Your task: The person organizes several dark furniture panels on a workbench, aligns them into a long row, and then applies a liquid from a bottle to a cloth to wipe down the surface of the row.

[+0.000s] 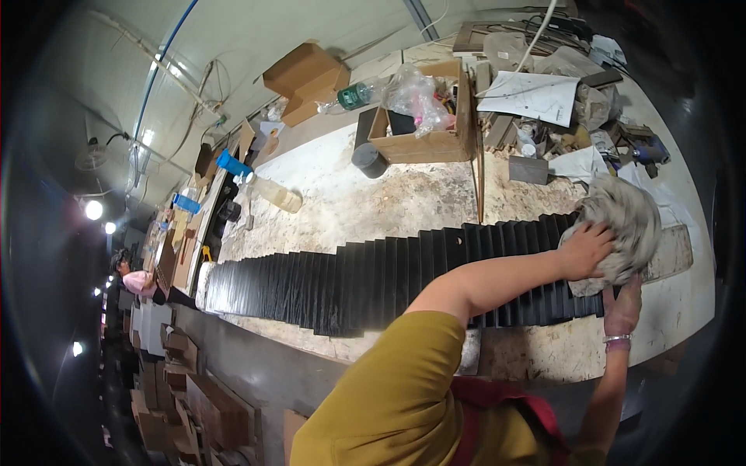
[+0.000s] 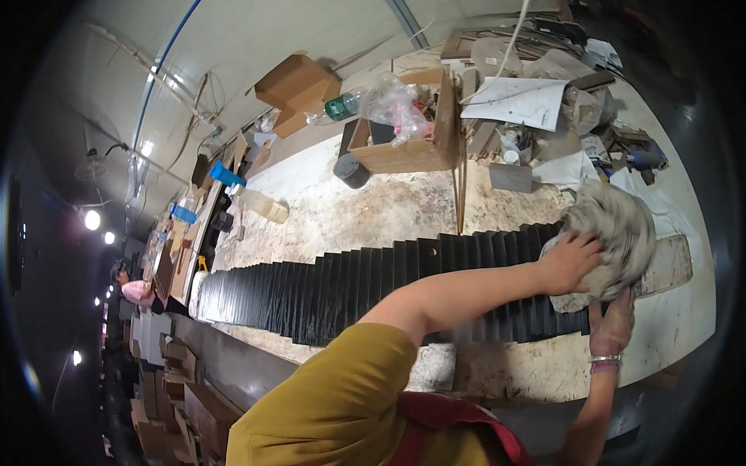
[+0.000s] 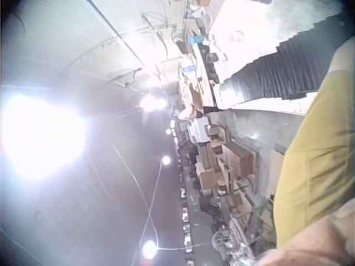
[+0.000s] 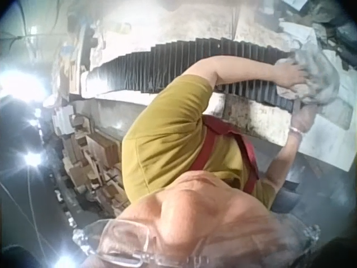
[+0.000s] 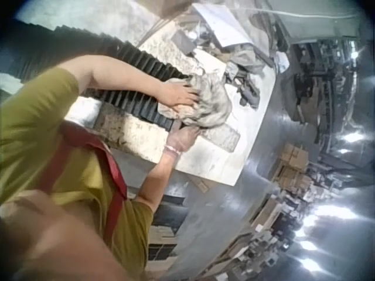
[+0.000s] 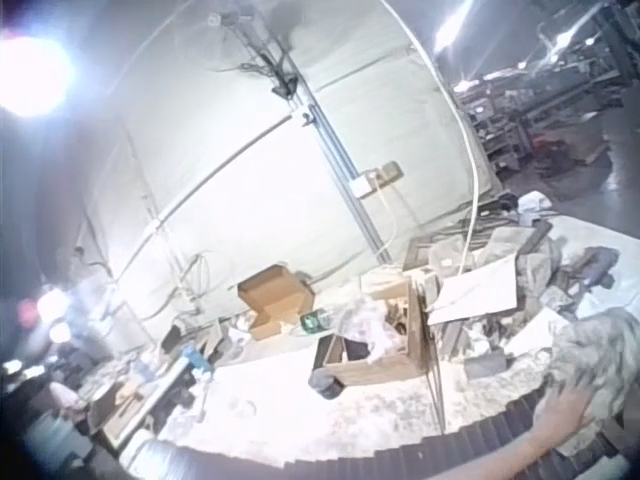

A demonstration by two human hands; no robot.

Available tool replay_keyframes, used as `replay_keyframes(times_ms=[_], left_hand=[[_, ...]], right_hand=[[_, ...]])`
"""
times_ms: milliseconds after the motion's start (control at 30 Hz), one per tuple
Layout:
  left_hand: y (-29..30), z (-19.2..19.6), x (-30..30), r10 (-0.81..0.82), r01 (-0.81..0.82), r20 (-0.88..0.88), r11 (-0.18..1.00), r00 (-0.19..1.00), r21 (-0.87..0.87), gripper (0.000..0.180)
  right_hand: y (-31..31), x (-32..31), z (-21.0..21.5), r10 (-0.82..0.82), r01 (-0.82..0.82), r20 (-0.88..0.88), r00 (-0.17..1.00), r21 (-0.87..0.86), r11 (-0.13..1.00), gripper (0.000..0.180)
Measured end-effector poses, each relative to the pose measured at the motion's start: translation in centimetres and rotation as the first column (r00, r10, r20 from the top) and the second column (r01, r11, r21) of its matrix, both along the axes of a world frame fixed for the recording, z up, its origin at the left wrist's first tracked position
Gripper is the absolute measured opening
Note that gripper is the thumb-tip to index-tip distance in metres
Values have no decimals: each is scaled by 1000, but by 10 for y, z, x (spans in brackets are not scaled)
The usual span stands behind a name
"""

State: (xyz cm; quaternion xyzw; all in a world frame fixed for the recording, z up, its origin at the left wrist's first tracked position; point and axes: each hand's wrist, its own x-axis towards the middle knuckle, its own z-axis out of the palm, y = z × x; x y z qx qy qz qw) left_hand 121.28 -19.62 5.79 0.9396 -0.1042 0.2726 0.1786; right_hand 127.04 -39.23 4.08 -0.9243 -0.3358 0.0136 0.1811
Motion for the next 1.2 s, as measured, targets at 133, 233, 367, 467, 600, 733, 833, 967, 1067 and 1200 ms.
replay_keyframes(times_ms=[133, 233, 367, 467, 600, 733, 833, 967, 1067, 1200], left_hand=[[23, 0, 14, 262, -337, -290, 908, 920, -248, 51], [4, 42, 30, -76, -34, -101, 603, 992, -797, 37], [-55, 88, -14, -608, 23, -146, 262, 781, -965, 35], [-26, 97, -19, -802, 159, -327, 456, 501, -876, 39], [41, 66, 18, -22, -248, -446, 806, 895, -537, 34], [37, 11, 61, 39, -13, -118, 977, 992, 213, 44], [53, -39, 62, 16, -6, -210, 999, 977, 50, 42], [49, -26, 59, -45, 50, -216, 999, 975, 18, 39], [42, -18, 58, -20, 17, -263, 1000, 965, -13, 38], [32, -21, 62, -11, 29, -328, 998, 945, 50, 39]], right_hand=[[-2, 2, 12, 45, -44, 23, 999, -32, 999, 69], [-24, 35, 5, 67, -3, -241, 968, 253, 967, 72], [-67, 43, 12, -19, 217, -479, 878, 361, 907, 65], [-80, 31, 44, 79, 418, -620, 781, 611, 673, 58], [-66, 65, 83, 395, 288, -453, 799, 865, 411, 62], [5, 85, 70, 253, -342, 235, 939, 541, 768, 53], [55, 17, 60, 69, -68, 8, 998, -95, 993, 30], [-46, 5, 86, 290, -315, -166, 942, -148, 938, 32], [-99, 34, 113, 402, -450, -202, 893, -403, 797, 22], [-77, 62, 64, 477, 282, -736, 481, 645, 710, 35]])
